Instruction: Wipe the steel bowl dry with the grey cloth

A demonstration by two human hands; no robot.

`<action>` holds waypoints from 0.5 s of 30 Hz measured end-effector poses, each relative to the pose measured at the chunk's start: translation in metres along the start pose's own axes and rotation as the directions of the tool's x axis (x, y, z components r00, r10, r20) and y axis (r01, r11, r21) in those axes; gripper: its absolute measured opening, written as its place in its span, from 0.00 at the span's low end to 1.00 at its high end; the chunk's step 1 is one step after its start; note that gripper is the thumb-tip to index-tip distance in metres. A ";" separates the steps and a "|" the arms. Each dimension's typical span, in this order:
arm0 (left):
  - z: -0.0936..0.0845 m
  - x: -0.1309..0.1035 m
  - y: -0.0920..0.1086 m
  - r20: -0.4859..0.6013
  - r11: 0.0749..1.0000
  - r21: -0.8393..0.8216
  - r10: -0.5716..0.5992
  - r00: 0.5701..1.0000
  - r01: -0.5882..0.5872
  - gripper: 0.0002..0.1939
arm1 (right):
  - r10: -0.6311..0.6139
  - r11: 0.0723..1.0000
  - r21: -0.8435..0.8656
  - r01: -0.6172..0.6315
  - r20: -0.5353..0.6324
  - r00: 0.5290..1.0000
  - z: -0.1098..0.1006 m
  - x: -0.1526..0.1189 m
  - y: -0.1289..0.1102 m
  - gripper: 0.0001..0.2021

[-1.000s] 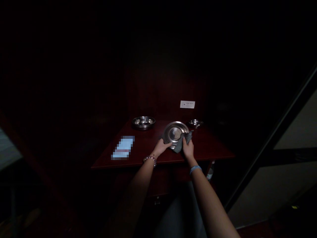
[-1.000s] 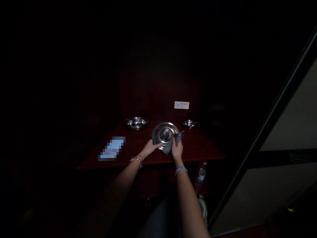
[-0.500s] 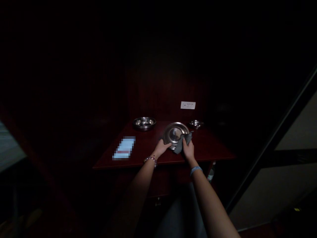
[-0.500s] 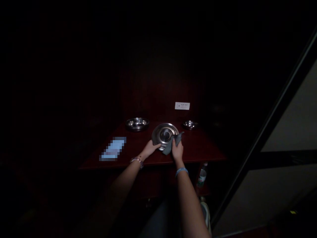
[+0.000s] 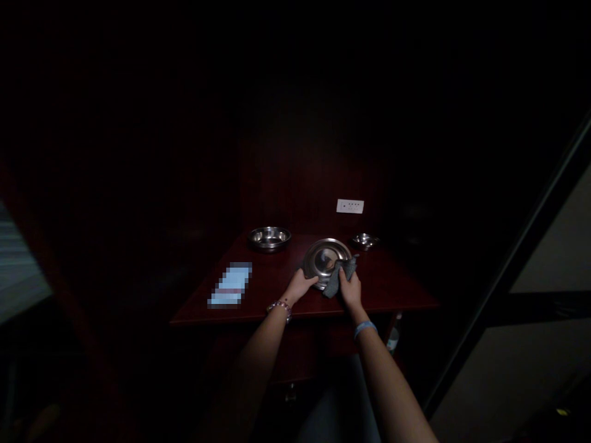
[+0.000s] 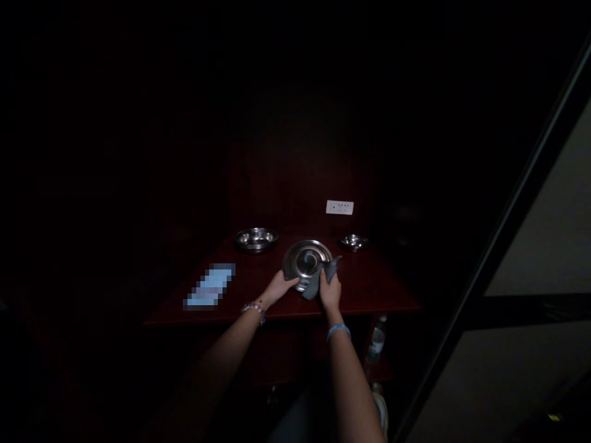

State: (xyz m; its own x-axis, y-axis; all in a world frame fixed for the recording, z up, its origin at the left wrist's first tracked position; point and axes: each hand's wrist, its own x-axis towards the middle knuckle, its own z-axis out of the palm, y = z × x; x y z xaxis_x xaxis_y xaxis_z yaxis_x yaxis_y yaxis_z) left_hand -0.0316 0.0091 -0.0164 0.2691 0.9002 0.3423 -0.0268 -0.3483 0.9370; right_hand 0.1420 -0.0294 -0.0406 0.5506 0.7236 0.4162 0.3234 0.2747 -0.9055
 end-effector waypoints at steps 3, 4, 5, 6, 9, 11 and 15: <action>0.000 -0.001 0.001 0.012 1.000 -0.001 -0.004 1.000 0.004 0.18 | 0.006 1.000 -0.014 -0.006 -0.014 1.000 -0.001 -0.001 -0.001 0.20; 0.000 -0.001 0.001 0.009 1.000 -0.004 -0.006 1.000 0.006 0.19 | 0.009 1.000 -0.017 -0.010 -0.018 1.000 -0.001 -0.001 -0.001 0.19; 0.001 -0.002 0.002 0.002 1.000 -0.007 -0.007 1.000 0.007 0.19 | 0.014 1.000 -0.020 -0.014 -0.018 1.000 -0.001 -0.001 -0.002 0.19; 0.001 -0.002 0.003 -0.003 1.000 -0.010 -0.006 1.000 0.006 0.20 | 0.019 1.000 -0.019 -0.019 -0.016 1.000 -0.001 -0.001 -0.002 0.19; 0.001 -0.003 0.004 -0.016 1.000 -0.020 0.002 1.000 -0.002 0.20 | 0.031 0.999 -0.010 -0.031 -0.023 0.999 -0.001 0.000 -0.003 0.20; 0.001 -0.004 0.006 -0.030 1.000 -0.030 -0.006 1.000 0.005 0.20 | 0.029 1.000 -0.002 -0.029 -0.031 0.999 -0.001 0.000 -0.003 0.20; 0.002 -0.005 0.009 -0.022 0.998 -0.062 -0.019 1.000 0.017 0.21 | 0.024 1.000 0.018 -0.023 -0.034 0.999 0.000 0.001 0.000 0.20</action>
State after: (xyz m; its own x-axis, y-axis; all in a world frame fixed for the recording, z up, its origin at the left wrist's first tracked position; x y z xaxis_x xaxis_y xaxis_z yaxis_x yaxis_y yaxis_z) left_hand -0.0315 0.0009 -0.0096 0.2486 0.9120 0.3262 -0.0818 -0.3158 0.9453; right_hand 0.1431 -0.0287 -0.0398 0.5837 0.7082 0.3972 0.2966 0.2695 -0.9162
